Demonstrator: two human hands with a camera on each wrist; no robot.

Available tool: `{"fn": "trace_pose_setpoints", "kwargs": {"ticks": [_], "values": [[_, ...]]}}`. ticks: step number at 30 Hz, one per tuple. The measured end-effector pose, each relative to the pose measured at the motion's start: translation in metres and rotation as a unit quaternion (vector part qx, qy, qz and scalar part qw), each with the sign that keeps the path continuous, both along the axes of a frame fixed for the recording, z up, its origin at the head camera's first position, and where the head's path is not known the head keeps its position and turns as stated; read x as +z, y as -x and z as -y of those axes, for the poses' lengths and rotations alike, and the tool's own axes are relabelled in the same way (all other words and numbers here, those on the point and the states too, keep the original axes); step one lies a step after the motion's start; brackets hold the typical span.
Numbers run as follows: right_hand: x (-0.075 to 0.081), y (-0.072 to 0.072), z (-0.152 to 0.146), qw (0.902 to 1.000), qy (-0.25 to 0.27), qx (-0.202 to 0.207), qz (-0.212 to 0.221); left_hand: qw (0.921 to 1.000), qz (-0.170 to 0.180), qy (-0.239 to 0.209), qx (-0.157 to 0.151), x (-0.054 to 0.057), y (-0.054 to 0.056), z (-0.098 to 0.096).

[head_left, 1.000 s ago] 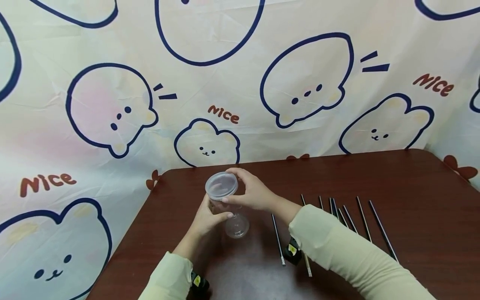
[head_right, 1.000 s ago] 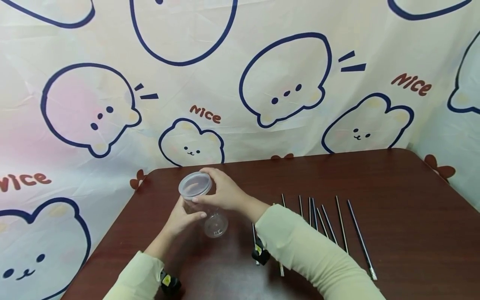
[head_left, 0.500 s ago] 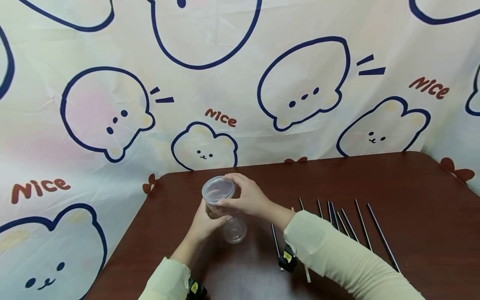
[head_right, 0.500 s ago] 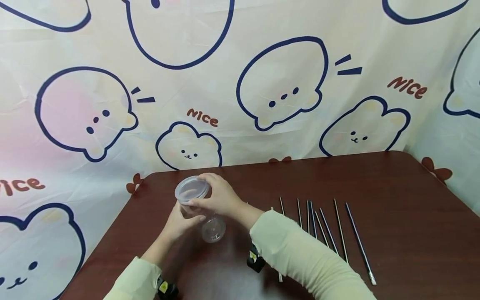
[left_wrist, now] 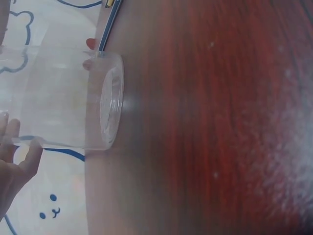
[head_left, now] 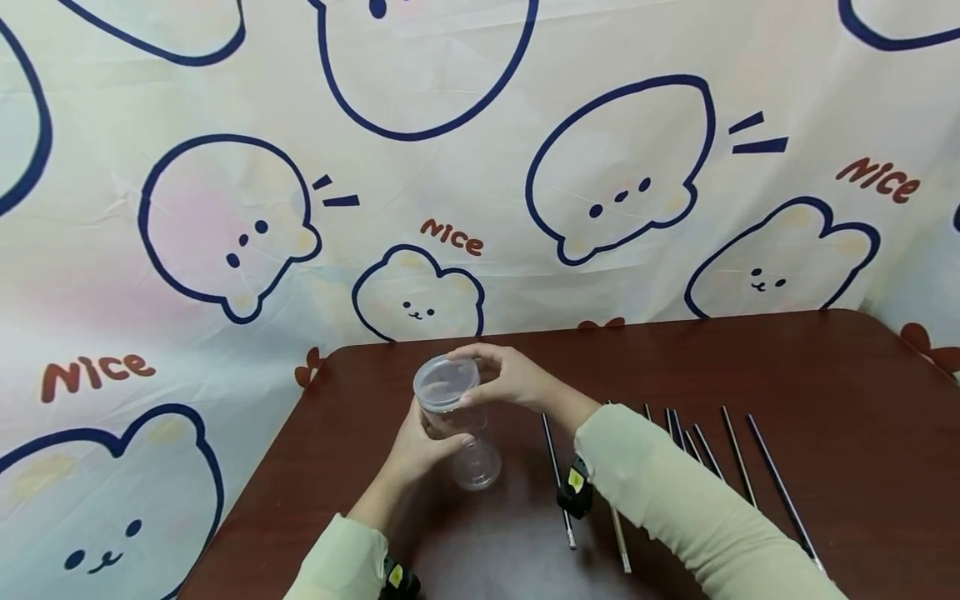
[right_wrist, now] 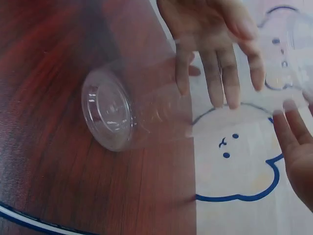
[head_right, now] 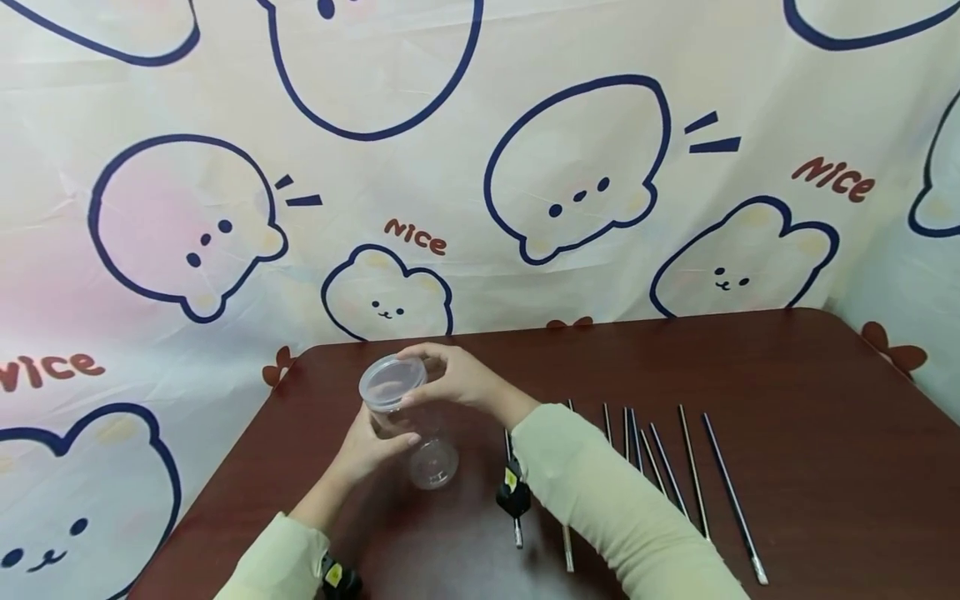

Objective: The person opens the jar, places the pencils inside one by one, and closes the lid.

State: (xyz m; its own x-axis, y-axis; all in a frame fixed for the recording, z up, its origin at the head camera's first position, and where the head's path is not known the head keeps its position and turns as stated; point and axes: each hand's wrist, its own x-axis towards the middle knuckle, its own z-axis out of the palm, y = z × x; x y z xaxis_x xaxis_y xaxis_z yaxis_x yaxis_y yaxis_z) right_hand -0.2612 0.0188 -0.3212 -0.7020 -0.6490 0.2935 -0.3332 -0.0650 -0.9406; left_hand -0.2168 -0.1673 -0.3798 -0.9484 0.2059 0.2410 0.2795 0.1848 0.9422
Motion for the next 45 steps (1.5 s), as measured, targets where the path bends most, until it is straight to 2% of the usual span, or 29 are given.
{"fn": "trace_pose_setpoints", "kwargs": {"ticks": [2, 5, 7, 10, 13, 15, 20, 25, 27, 30, 33, 36, 38, 42, 45], "values": [[-0.001, 0.004, -0.003, 0.9996, 0.012, 0.018, 0.017, 1.0000, 0.006, 0.000, -0.004, 0.004, -0.001, -0.003], [-0.005, 0.005, -0.006, 0.9997, 0.015, 0.017, 0.007, 1.0000, 0.002, 0.003, -0.006, 0.011, -0.005, -0.009], [-0.007, 0.001, -0.007, 0.9999, 0.011, -0.004, -0.009, 1.0000, -0.002, 0.008, 0.000, 0.016, -0.008, -0.012], [-0.008, -0.009, -0.005, 0.9972, 0.003, -0.063, -0.041, 0.9999, -0.001, 0.012, 0.004, 0.017, -0.011, -0.013], [-0.006, -0.021, -0.002, 0.9893, -0.008, -0.125, -0.075, 0.9998, 0.014, 0.012, 0.003, 0.010, -0.008, -0.010], [-0.004, -0.029, 0.002, 0.9841, -0.015, -0.151, -0.092, 0.9999, 0.014, 0.007, -0.005, 0.005, -0.005, -0.007], [-0.003, -0.039, 0.012, 0.9794, -0.026, -0.173, -0.101, 0.9999, -0.006, 0.011, -0.007, -0.001, -0.001, -0.005], [-0.001, -0.040, 0.019, 0.9774, -0.025, -0.186, -0.098, 0.9999, 0.005, 0.013, 0.005, 0.010, -0.007, -0.007], [0.005, -0.044, 0.020, 0.9778, -0.020, -0.185, -0.097, 0.9997, 0.007, 0.019, 0.010, 0.016, -0.010, -0.009], [0.012, -0.047, 0.018, 0.9801, -0.009, -0.172, -0.100, 0.9996, 0.005, 0.025, 0.014, 0.020, -0.013, -0.010], [0.009, -0.038, 0.013, 0.9855, -0.010, -0.147, -0.084, 0.9998, 0.004, 0.016, 0.009, 0.018, -0.011, -0.009], [0.002, -0.021, 0.007, 0.9944, -0.006, -0.094, -0.047, 1.0000, 0.002, 0.009, 0.000, 0.009, -0.005, -0.007], [-0.001, -0.010, 0.004, 0.9991, 0.006, -0.042, -0.010, 1.0000, 0.003, 0.008, -0.001, 0.004, -0.002, -0.005], [0.000, 0.005, 0.001, 0.9974, 0.025, 0.051, 0.044, 1.0000, 0.004, 0.009, 0.000, -0.001, 0.000, -0.003], [0.001, 0.010, 0.000, 0.9951, 0.025, 0.078, 0.054, 1.0000, 0.009, 0.003, -0.003, 0.001, -0.001, -0.003]]}}
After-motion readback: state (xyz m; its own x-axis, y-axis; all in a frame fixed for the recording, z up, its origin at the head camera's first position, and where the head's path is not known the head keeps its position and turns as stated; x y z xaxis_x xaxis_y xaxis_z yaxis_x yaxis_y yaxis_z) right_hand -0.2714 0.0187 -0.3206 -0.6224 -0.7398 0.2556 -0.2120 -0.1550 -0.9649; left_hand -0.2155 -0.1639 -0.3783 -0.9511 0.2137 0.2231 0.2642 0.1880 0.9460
